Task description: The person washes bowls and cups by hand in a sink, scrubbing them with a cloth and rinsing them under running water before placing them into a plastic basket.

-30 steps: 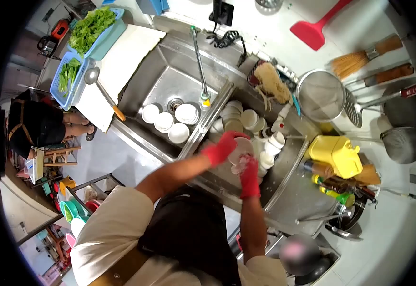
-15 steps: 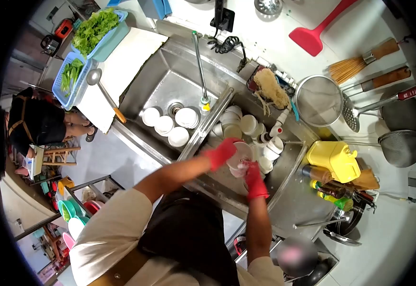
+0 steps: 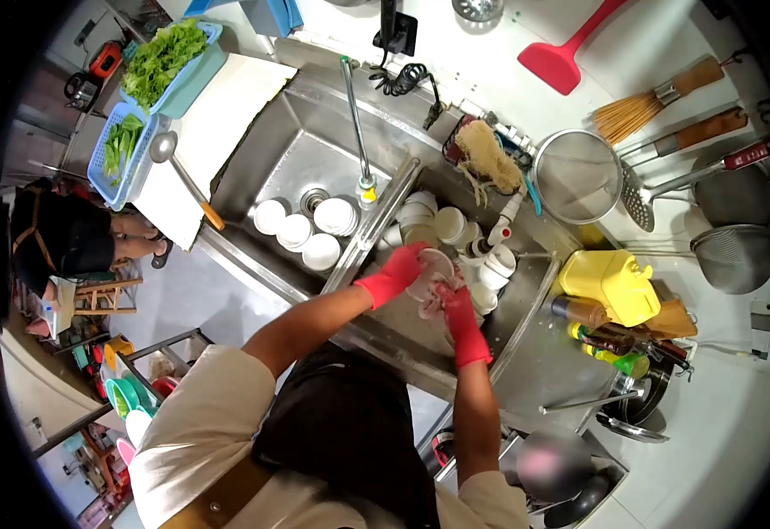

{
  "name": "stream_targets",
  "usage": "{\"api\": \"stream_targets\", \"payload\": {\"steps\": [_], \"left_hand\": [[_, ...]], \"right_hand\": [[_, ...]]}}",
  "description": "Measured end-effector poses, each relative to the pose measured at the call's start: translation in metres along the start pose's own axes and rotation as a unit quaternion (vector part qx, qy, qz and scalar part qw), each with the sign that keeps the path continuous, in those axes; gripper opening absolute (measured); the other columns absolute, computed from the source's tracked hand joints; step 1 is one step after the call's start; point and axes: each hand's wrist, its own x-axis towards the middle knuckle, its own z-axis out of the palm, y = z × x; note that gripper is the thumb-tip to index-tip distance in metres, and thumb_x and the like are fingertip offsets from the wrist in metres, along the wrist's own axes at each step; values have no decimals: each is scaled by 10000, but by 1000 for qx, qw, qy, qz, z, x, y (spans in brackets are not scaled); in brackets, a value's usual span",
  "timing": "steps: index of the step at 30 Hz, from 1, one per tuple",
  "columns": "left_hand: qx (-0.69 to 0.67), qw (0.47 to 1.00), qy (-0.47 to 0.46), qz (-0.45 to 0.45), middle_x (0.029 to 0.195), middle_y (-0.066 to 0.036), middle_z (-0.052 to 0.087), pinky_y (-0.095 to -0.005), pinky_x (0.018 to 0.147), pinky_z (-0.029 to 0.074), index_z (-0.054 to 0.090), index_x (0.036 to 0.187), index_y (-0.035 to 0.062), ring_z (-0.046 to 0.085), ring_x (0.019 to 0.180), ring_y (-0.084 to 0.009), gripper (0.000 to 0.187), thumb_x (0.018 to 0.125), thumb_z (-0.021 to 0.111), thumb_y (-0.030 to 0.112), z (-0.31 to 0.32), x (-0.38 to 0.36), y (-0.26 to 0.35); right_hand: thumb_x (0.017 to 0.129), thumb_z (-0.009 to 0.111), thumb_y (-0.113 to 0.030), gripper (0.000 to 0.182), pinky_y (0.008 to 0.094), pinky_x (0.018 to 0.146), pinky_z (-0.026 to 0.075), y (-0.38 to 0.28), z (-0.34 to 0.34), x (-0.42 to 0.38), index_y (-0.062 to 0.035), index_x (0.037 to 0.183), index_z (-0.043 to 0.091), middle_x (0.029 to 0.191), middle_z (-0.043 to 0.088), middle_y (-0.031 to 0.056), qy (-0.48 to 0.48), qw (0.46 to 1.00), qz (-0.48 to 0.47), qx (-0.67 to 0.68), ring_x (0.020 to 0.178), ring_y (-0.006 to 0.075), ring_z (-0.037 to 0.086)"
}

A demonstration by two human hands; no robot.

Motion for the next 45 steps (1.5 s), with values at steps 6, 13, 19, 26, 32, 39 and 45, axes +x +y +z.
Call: {"api": "stream_targets", "payload": {"steps": [6,13,19,26,32,39,45], "left_hand": [[-146,932,112,-311,839,-157,607,-339,628,467,542,1034,26,595,804,-239,329,737,586,162,9,-20,-17],[5,976,-216,18,832,-132,591,-339,550,462,556,992,27,589,791,-216,324,765,555,258,21,-52,-121],[-430,799,-393,-151,906,-52,547,-257,690,445,500,1052,75,521,827,-148,256,798,512,106,6,-51,-70],[-177,938,-294,50,951,-72,531,-269,634,459,465,1071,81,532,808,-164,268,818,491,164,-6,-55,-53],[-250,956,-4,-153,935,-107,562,-284,440,463,491,1016,81,589,738,-188,276,779,563,204,-78,-51,-35],[-161,901,272,-298,779,-115,608,-413,449,489,514,993,57,607,673,-287,214,789,447,61,-171,-30,-38],[72,916,266,-293,802,-126,608,-419,482,487,529,977,62,605,687,-302,204,791,452,95,-220,12,-78]], "right_hand": [[802,443,8,456,224,743,414,39,3,4,-10,1250,362,1007,480,35,28,976,-204,-74,825,114,485],[791,474,-68,320,233,813,365,33,27,26,-29,1109,482,1069,505,51,145,903,-298,-273,898,133,480],[839,407,-272,429,333,974,262,84,-40,86,-76,1221,415,1232,430,88,-158,985,-64,-10,1163,182,357],[860,384,-247,365,333,904,336,90,7,50,-67,1175,428,1141,472,90,105,818,-317,-468,1073,205,428],[770,487,-53,271,277,613,455,80,46,60,-68,1034,545,732,557,52,30,996,-82,27,664,169,553],[814,494,-171,197,258,519,449,-36,194,76,-46,936,586,755,588,63,-61,943,-196,-263,618,136,568],[804,529,-152,74,281,454,451,-73,195,127,-91,764,537,703,548,41,-101,989,-48,-94,653,164,572]]}}
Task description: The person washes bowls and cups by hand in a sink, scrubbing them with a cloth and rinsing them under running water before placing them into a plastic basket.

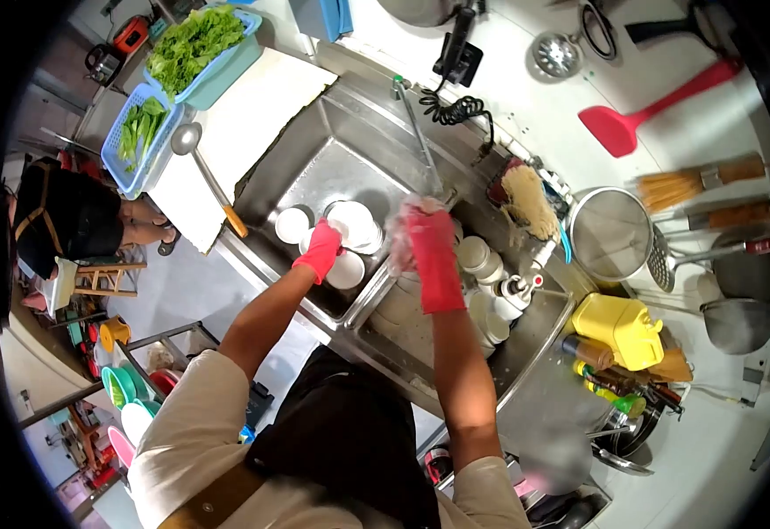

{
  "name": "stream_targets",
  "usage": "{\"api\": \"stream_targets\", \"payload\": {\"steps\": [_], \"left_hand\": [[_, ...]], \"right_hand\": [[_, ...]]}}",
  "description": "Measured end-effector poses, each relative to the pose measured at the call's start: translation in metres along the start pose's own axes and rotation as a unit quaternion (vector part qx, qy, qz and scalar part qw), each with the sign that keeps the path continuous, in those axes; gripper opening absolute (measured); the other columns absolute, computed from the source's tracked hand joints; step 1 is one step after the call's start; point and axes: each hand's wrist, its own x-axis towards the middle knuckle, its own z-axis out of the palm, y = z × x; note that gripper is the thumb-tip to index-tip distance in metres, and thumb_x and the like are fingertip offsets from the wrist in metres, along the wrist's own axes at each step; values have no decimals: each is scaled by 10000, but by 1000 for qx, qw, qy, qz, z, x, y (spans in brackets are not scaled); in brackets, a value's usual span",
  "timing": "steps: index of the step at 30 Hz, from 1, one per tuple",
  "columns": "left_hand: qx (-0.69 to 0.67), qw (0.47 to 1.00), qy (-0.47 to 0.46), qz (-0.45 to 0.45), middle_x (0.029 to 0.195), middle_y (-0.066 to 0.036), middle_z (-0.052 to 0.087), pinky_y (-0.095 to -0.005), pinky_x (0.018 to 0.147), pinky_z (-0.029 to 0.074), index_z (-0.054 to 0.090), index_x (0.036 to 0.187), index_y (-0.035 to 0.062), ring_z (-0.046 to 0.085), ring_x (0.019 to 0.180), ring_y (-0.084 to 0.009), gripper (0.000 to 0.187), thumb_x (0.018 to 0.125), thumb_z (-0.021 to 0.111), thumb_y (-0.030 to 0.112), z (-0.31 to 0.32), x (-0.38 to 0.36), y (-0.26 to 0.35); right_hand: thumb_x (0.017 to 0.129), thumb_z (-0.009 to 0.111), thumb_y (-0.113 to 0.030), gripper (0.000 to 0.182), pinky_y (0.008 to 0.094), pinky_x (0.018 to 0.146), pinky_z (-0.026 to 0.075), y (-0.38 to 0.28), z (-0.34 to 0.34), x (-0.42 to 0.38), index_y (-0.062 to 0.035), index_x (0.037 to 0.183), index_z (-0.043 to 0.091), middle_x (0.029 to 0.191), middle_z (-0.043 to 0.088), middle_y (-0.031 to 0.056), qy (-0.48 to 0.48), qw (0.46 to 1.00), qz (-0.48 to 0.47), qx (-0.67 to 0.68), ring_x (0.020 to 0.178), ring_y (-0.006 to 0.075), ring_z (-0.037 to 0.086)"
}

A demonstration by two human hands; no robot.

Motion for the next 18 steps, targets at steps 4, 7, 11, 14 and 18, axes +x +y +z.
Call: {"api": "stream_targets", "payload": {"steps": [4,7,11,14,18], "left_hand": [[159,985,-1,68,817,-133,608,-423,504,485,539,967,66,604,696,-312,200,793,455,118,24,46,0],[255,956,0,145,829,-138,608,-427,521,483,546,959,69,603,703,-320,199,794,457,135,59,84,5],[342,908,14,243,844,-145,608,-431,543,481,556,949,72,601,713,-330,200,795,460,158,116,132,11],[374,893,-5,251,858,-158,612,-424,678,465,592,885,83,591,788,-339,202,784,460,199,137,133,11],[324,924,-37,201,864,-161,611,-412,708,463,597,854,65,577,866,-326,195,763,467,178,152,149,-16]], "right_hand": [[796,515,-61,54,265,508,413,-36,-35,29,-107,767,508,712,476,-24,-270,852,-14,449,606,148,471],[814,466,-25,73,281,507,412,-43,-47,27,-88,810,504,703,464,-24,-209,891,-37,401,604,158,460],[797,505,-73,248,279,714,456,16,-76,-33,-10,1037,509,941,570,72,184,966,46,-178,853,168,545],[812,470,-21,351,222,641,454,78,-92,-107,0,1159,423,949,569,67,101,983,91,126,783,117,563],[780,487,-21,323,195,651,429,122,-126,-181,-10,1102,495,985,560,55,234,957,150,-77,807,70,524]]}}
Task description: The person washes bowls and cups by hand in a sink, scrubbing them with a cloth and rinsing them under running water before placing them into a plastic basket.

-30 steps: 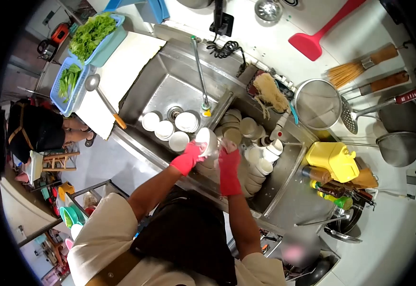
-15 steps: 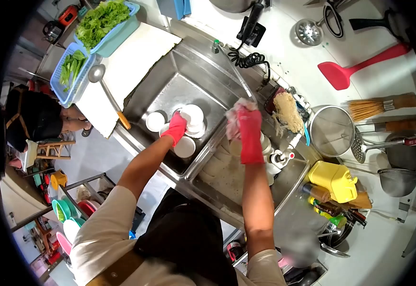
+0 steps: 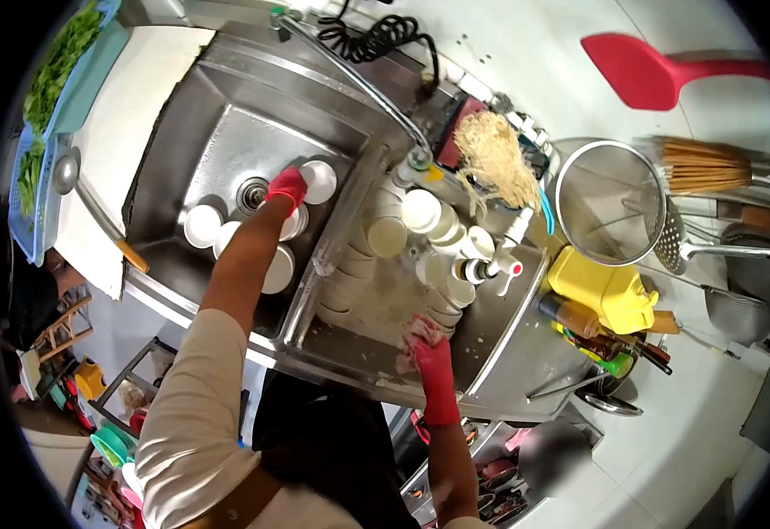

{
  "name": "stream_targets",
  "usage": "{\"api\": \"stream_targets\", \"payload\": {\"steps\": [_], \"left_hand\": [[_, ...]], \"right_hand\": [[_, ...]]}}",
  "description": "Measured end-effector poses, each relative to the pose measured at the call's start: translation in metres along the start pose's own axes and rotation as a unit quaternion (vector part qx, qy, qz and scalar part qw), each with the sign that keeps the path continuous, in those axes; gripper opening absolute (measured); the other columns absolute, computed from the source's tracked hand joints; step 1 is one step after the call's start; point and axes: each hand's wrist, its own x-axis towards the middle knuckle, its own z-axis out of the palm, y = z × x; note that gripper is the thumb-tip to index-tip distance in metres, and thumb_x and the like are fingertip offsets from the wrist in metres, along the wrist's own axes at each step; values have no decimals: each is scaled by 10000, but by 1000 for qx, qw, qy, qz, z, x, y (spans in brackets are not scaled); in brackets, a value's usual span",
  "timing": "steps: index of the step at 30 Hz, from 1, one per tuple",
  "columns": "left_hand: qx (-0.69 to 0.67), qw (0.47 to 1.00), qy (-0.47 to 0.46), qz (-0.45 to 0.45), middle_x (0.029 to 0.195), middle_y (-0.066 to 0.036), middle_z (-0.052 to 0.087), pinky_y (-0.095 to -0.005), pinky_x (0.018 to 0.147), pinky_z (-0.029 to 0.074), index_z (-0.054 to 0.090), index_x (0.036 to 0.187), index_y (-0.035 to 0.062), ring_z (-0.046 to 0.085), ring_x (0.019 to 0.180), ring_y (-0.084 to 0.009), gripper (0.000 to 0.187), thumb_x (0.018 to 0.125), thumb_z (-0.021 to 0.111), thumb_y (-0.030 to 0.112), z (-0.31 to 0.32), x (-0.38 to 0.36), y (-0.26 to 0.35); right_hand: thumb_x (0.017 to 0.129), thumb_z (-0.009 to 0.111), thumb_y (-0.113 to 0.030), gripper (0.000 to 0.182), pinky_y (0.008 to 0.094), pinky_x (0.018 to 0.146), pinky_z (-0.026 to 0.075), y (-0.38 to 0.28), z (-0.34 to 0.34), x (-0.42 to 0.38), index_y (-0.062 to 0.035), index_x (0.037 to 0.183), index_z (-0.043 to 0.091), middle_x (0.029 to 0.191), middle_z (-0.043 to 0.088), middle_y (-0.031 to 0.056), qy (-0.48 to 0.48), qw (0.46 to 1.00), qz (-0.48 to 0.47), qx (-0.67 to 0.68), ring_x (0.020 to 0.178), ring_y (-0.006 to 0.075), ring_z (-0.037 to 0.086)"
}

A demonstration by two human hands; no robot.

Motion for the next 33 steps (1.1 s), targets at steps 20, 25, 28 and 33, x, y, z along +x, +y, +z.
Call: {"api": "stream_targets", "payload": {"steps": [20,25,28,33], "left_hand": [[153,981,100,57,773,-143,573,-372,638,465,528,969,-12,576,725,-295,282,823,374,174,166,-146,158],[-27,999,-1,27,856,-192,590,-404,670,460,545,870,57,584,805,-320,163,822,413,139,149,-158,172],[28,996,-18,82,833,-167,590,-403,638,466,534,865,63,594,759,-304,140,805,412,98,127,-173,185],[132,951,80,268,808,-152,536,-408,535,446,448,915,48,570,671,-317,159,758,437,63,87,-170,199]], "right_hand": [[824,507,-56,245,226,552,419,47,-111,-12,-32,1066,474,763,482,-6,-21,960,18,280,651,87,470],[822,491,-49,295,227,546,422,72,-121,-22,-19,1113,453,813,498,-4,12,984,-15,180,640,69,439],[832,469,-72,298,238,558,429,83,-122,-24,-32,1126,444,807,484,-3,-11,965,34,258,628,80,429],[844,469,-144,325,292,604,462,71,-113,4,-60,1152,407,886,517,37,-149,935,-153,282,683,147,502]]}}
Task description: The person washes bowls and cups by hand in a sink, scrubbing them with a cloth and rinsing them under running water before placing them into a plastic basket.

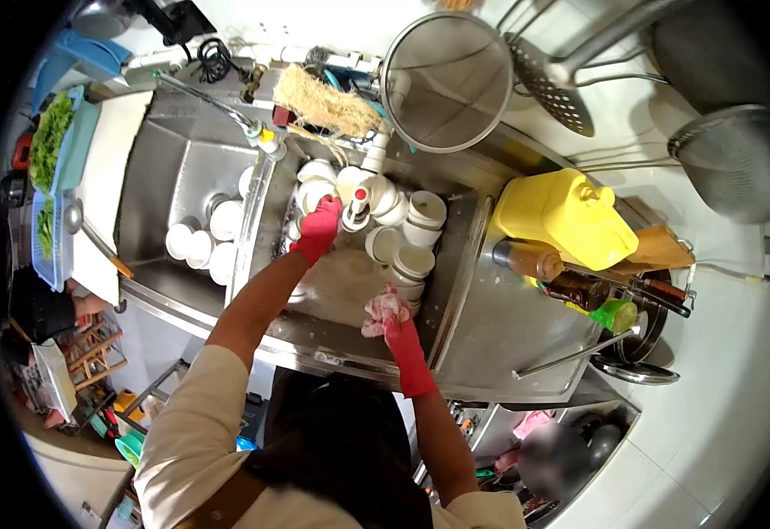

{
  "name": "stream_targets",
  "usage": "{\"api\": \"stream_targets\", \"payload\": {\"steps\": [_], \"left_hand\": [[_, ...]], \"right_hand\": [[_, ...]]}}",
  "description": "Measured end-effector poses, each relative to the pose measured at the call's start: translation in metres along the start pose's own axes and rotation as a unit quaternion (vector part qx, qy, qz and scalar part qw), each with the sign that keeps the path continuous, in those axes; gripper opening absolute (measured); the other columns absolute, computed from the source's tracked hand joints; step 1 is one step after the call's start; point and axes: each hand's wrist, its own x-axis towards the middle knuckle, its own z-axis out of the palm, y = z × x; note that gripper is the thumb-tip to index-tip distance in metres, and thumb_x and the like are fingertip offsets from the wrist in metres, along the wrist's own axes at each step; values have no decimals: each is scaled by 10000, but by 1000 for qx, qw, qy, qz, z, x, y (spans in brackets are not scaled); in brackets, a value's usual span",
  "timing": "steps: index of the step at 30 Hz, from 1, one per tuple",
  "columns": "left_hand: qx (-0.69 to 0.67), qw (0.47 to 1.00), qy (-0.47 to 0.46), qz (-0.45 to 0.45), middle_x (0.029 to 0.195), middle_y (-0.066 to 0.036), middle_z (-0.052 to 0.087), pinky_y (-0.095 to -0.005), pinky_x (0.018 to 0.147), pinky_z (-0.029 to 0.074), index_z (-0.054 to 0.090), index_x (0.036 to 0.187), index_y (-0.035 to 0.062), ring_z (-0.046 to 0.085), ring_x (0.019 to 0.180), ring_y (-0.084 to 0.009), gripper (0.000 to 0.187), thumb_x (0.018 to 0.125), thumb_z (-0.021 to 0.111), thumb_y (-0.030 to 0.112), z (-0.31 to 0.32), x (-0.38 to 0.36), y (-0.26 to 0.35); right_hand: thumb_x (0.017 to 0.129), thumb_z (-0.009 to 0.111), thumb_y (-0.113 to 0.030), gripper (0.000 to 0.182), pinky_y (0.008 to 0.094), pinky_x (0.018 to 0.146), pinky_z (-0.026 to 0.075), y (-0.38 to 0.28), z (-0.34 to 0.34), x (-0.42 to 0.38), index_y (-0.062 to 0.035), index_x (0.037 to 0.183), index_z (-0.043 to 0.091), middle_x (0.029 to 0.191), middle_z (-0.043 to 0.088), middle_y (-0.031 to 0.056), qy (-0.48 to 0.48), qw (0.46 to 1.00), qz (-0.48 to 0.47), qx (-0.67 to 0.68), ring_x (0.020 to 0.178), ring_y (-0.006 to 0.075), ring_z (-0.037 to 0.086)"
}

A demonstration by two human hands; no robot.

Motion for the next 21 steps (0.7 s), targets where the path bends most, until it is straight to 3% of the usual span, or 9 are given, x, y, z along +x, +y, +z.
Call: {"api": "stream_targets", "payload": {"steps": [5,8,9,11,13,15,17,19,21], "left_hand": [[-198,963,111,-149,890,-166,545,-384,574,463,412,1050,76,580,723,-301,315,744,484,65,-63,-15,-22],[-601,694,-53,-392,842,-55,526,-301,569,460,420,1078,103,520,702,-158,332,773,553,102,-60,-41,-23],[-601,696,-47,-390,842,-55,526,-301,569,460,420,1078,103,520,702,-158,332,773,553,102,-68,-47,-18],[-639,656,-114,-385,952,-63,522,-308,518,486,366,1202,192,528,731,-151,437,811,532,91,-49,-65,-19],[-729,612,-49,-302,951,-50,533,-248,543,452,374,1215,138,509,700,-120,411,832,522,147,-11,-80,-23],[-609,739,-31,-286,874,-51,571,-242,599,460,478,1077,59,537,716,-127,260,851,515,183,-54,-87,1],[-471,827,-41,-304,842,-57,599,-242,631,464,540,988,16,558,727,-138,220,857,514,191,-82,-92,14],[-577,737,-51,-349,829,-69,607,-260,643,461,552,961,20,565,712,-153,234,859,502,225,-117,-96,24],[-672,629,-57,-385,815,-81,615,-277,654,459,564,933,25,572,697,-167,256,861,490,259,-129,-96,21]], "right_hand": [[822,516,-97,416,312,672,465,21,-9,55,-51,1187,322,969,537,81,45,983,-27,-178,797,180,544],[798,543,-67,434,310,698,469,14,35,88,-57,1171,321,951,523,86,82,994,-8,-76,840,192,536],[787,554,-67,401,309,702,476,12,50,100,-64,1133,352,936,501,78,136,990,-28,-5,863,199,524],[733,604,-63,354,310,711,473,48,38,123,-66,1058,464,943,551,80,164,953,-57,-247,916,219,538],[717,618,-129,226,315,734,467,56,41,130,-62,925,562,921,594,80,42,757,-131,-639,920,223,552],[713,612,-203,186,350,718,469,56,57,129,-80,853,607,920,608,88,65,656,-160,-735,855,251,576],[724,570,-283,307,369,742,467,50,73,141,-64,937,593,964,593,152,-11,616,146,-774,875,286,577],[703,604,-271,255,370,688,471,87,48,153,-76,867,615,932,607,145,21,645,130,-752,842,293,587],[693,623,-281,269,350,670,459,93,44,152,-67,855,612,901,612,156,60,835,125,-533,827,300,588]]}}
